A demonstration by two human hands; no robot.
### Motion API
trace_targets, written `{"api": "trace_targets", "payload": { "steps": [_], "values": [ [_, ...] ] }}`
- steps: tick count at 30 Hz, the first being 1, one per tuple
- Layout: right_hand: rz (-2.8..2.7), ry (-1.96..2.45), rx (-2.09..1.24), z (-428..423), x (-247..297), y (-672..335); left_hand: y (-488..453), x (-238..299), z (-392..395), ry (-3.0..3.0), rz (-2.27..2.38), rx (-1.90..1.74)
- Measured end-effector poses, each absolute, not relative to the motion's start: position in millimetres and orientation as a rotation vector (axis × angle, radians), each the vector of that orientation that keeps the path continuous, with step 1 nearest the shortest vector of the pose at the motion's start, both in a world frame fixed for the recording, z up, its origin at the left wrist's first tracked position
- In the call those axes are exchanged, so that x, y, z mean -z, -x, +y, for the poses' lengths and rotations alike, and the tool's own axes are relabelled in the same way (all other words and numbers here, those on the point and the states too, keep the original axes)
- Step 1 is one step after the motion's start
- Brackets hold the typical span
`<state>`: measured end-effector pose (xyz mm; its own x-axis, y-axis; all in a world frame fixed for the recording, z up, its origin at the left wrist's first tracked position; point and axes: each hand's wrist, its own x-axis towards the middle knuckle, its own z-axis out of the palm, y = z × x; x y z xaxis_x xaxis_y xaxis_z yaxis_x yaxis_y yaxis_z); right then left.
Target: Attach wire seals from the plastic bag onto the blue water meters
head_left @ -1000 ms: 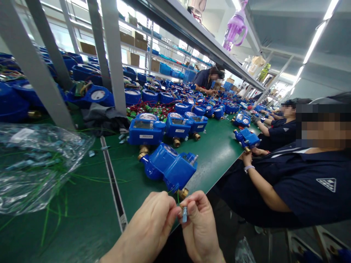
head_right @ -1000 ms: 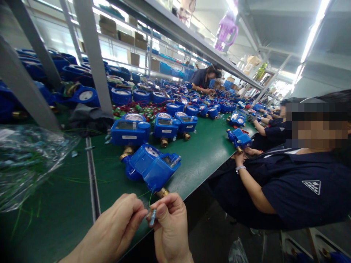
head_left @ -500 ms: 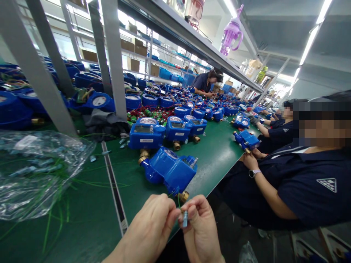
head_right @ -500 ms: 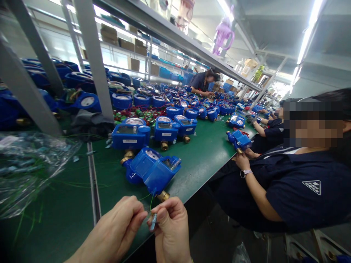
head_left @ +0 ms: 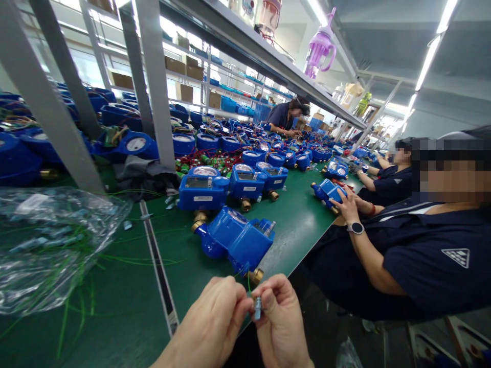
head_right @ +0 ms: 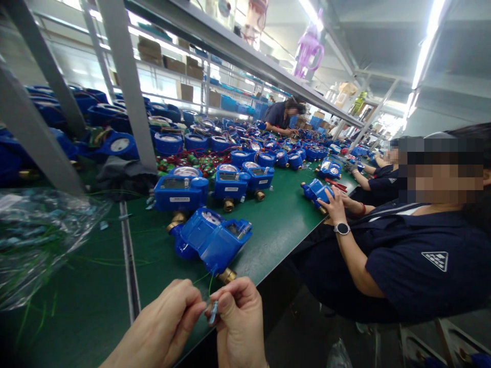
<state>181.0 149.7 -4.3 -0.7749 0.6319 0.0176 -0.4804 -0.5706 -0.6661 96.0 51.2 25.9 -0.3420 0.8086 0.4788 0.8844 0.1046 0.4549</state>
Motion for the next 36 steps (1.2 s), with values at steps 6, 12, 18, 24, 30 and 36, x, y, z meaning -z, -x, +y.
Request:
{"api": "trace_targets", "payload": {
  "steps": [6, 12, 18, 24, 30, 36],
  "values": [
    [-0.88, 0.319, -2.317, 149.3, 3.2, -181.9, -98.1, -27.1, 52.2, 1.704, -2.225, 1.045],
    [-0.875, 0.308, -2.33, 150.8, 1.2, -181.7, -97.1, -25.1, 51.0, 1.712, -2.249, 1.053],
    [-0.873, 0.292, -2.33, 150.8, 2.2, -182.9, -96.7, -20.5, 51.9, 1.711, -2.255, 1.073],
    [-0.88, 0.296, -2.32, 149.5, 5.2, -183.8, -98.2, -26.2, 52.2, 1.707, -2.208, 1.061],
    [-0.882, 0.306, -2.322, 148.0, 5.5, -184.4, -98.2, -25.2, 51.1, 1.715, -2.209, 1.065],
    [-0.887, 0.314, -2.323, 148.5, 7.8, -184.8, -98.6, -19.9, 48.8, 1.742, -2.239, 1.09]
  ]
}}
